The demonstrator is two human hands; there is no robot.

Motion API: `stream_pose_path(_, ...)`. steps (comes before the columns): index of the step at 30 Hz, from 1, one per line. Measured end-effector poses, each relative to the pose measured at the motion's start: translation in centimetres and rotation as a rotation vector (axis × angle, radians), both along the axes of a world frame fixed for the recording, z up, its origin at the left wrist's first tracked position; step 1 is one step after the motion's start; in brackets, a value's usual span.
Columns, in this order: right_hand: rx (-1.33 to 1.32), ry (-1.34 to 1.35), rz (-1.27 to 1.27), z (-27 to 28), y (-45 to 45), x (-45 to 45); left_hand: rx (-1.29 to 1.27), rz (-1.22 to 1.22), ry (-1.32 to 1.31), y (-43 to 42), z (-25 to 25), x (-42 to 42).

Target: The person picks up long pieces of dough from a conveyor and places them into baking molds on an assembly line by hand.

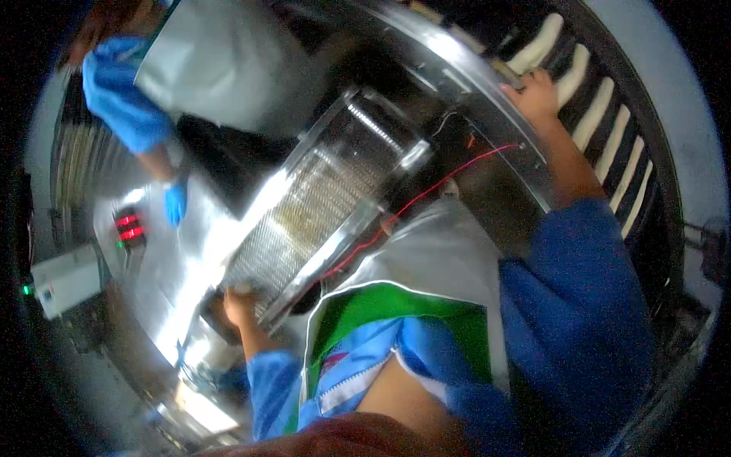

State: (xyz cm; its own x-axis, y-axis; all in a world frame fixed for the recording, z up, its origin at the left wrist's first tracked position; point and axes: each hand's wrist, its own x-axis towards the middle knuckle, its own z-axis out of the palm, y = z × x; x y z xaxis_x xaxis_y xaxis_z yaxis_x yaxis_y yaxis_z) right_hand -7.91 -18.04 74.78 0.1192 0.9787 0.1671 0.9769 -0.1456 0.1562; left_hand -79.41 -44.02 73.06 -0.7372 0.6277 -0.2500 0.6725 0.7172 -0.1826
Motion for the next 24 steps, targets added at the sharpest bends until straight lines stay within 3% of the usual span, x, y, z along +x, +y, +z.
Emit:
stream_pose_path(3, -0.005, 0.118, 0.012, -0.1, -1.0, 1.1, 0.448, 0.148, -0.109, -2.7, 1.1, -3.1)
stream_pose_path(4, -0.041, 0.159, 0.022, 0.2, -1.3, 1.5, 0.605, 0.062, -0.105, -2.3, 5.8, 0.4)
stream_pose_path(5, -0.091, 0.189, 0.037, 2.1, -1.3, 0.9, 0.977, 0.274, -0.455, -3.7, 6.3, -2.6)
stream_pose_path(6, -0.085, 0.189, 0.055, 2.0, -1.5, 1.6, 0.574, 0.274, -0.239, -1.0, 12.9, 2.3)
stream_pose_path(7, -0.077, 0.185, 0.077, 2.0, -1.7, 2.0, 0.664, 0.174, -0.174, -2.2, 14.9, 2.2)
stream_pose_path(9, -0.134, 0.249, 0.103, 3.0, -1.9, 2.8, 0.638, 0.643, 0.05, 3.3, 23.0, 12.0)
stream_pose_path(10, -0.139, 0.249, 0.101, 3.0, -2.0, 3.3, 0.645, 0.627, 0.054, 4.9, 25.1, 14.6)
stream_pose_path(13, -0.214, 0.251, 0.09, 4.2, -2.7, 4.0, 1.218, -0.314, -0.4, 7.1, 28.2, 20.3)
stream_pose_path(15, -0.035, 0.344, 0.144, 3.4, -3.2, 4.8, 1.61, 0.121, -0.861, 12.6, 29.5, 24.7)
stream_pose_path(17, -0.159, 0.389, 0.154, 4.6, -3.4, 5.7, 1.818, 0.305, -1.129, 18.6, 30.5, 32.4)
stream_pose_path(18, -0.116, 0.41, 0.177, 4.1, -3.5, 6.3, 1.779, 0.246, -1.155, 21.2, 30.3, 36.2)
stream_pose_path(19, -0.072, 0.428, 0.201, 3.6, -3.6, 6.7, 1.665, -0.047, -1.435, 22.9, 28.6, 38.1)
stream_pose_path(21, -0.123, 0.454, 0.197, 4.6, -3.5, 7.2, 1.484, -0.346, -1.795, 28.9, 24.6, 43.1)
stream_pose_path(22, -0.124, 0.479, 0.209, 5.0, -3.6, 7.4, 1.456, -0.238, -1.75, 31.3, 22.8, 46.9)
stream_pose_path(23, -0.128, 0.505, 0.22, 5.3, -3.6, 7.7, 1.325, -0.667, -1.195, 34.3, 18.8, 48.4)
stream_pose_path(24, -0.154, 0.511, 0.22, 5.3, -3.5, 8.0, 1.129, -0.687, -1.082, 35.0, 18.1, 51.9)
